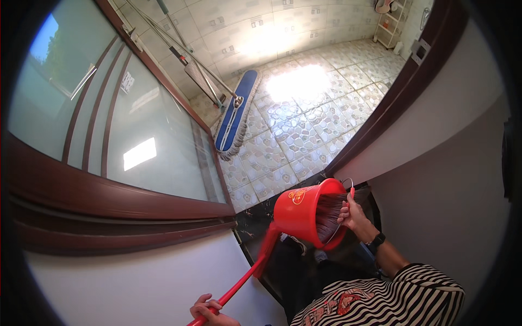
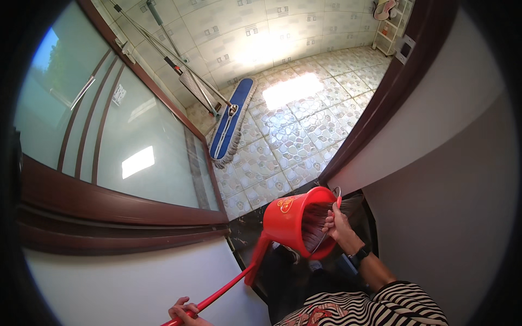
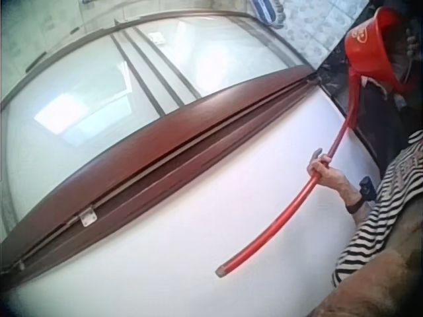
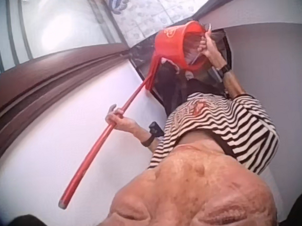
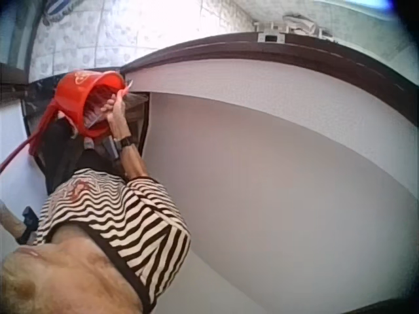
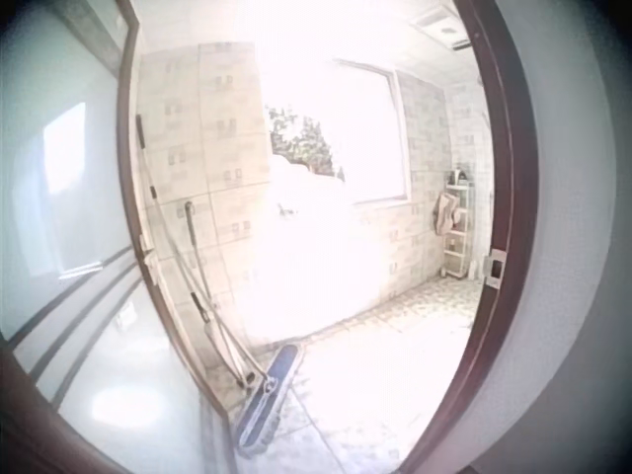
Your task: The recorder is cleaning the bathroom sink and floor with a broom and a mop.
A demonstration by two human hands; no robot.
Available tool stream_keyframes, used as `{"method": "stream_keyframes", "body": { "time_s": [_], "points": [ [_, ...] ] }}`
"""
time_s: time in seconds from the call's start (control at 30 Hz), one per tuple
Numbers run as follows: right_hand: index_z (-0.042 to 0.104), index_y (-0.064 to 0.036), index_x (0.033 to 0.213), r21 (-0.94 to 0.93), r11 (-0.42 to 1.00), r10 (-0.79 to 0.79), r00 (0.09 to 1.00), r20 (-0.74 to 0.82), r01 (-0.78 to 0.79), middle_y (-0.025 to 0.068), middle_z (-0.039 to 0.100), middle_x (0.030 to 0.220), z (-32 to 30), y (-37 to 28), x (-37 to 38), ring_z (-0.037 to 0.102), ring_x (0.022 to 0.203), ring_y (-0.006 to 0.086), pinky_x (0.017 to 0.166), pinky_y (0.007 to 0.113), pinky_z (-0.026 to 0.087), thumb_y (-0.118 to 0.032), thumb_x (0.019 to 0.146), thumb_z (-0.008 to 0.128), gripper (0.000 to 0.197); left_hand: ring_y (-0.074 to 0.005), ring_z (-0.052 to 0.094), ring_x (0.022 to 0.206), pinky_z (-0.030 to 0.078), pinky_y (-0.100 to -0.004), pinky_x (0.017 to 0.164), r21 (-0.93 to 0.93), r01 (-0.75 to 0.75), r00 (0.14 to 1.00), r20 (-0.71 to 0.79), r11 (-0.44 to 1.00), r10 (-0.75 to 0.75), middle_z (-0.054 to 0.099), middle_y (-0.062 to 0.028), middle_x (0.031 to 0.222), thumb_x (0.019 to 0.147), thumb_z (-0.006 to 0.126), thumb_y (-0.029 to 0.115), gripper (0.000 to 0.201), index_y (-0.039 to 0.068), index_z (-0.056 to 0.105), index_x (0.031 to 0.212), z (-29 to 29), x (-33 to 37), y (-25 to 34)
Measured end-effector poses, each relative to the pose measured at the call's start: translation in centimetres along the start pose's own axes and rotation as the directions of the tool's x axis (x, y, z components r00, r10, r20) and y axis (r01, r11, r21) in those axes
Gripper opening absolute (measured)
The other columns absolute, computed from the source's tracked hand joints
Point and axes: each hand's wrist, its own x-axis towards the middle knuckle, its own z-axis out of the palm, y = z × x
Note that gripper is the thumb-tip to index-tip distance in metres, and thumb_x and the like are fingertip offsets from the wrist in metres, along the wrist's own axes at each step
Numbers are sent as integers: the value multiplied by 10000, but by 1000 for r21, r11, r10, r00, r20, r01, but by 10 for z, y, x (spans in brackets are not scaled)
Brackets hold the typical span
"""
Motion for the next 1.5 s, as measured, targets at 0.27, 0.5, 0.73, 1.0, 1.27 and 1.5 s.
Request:
{"method": "stream_keyframes", "body": {
  "time_s": [0.27, 0.5, 0.73, 1.0, 1.27, 1.5],
  "points": [
    [455, -168, 702, 57, 995, -88, 996, 29, 86, -83, 330, 455, 103, -56, -28, 289, 376, 55, 450, 249, 288, -509, 793, 461, 353, -72, 414, 421, 379, -209, 505, -30, 10, 1000, 21, 1000, -9, 517, -118, 708, 886, 380, 328, 350, 58, 351, 664, 54, 72, 38],
    [420, -155, 685, 160, 986, -59, 986, 158, 33, -60, 317, 452, 170, -79, -18, 293, 384, 77, 467, 289, 310, -461, 820, 447, 335, -87, 419, 526, 369, -215, 530, -191, 122, 981, 171, 974, -90, 532, -85, 710, 846, 464, 128, 107, 34, 464, 795, 84, 109, 57],
    [423, -167, 670, 347, 934, -110, 992, 65, 81, -49, 344, 464, 195, -116, 30, 327, 385, 94, 480, 309, 337, -499, 820, 408, 364, -75, 386, 507, 345, -207, 496, -162, 132, 959, 269, 978, -85, 484, -26, 618, 838, 487, 158, 140, 38, 491, 764, 163, 169, 81],
    [385, -171, 577, 613, 772, -108, 985, -138, 171, -24, 316, 450, 212, -176, 71, 292, 405, 101, 416, 270, 297, -477, 851, 352, 412, -50, 347, 466, 298, -183, 436, -104, 153, 962, 242, 983, -124, 399, 29, 528, 826, 509, 187, 171, 45, 508, 732, 291, 239, 128],
    [384, -170, 578, 714, 664, -111, 974, -198, 221, -19, 332, 458, 232, -193, 84, 313, 412, 115, 439, 278, 334, -480, 826, 412, 398, -54, 388, 503, 316, -166, 444, -293, 192, 921, 384, 937, -68, 529, -60, 730, 808, 536, 131, 103, 53, 470, 824, 387, 293, 170],
    [377, -179, 557, 755, 563, -28, 921, -389, 336, -19, 329, 451, 225, -225, 119, 310, 396, 136, 461, 307, 348, -496, 811, 430, 409, -107, 406, 510, 370, -209, 494, -284, 229, 880, 469, 931, -74, 534, -85, 746, 792, 556, 160, 146, 41, 475, 814, 493, 343, 175]
  ]
}}
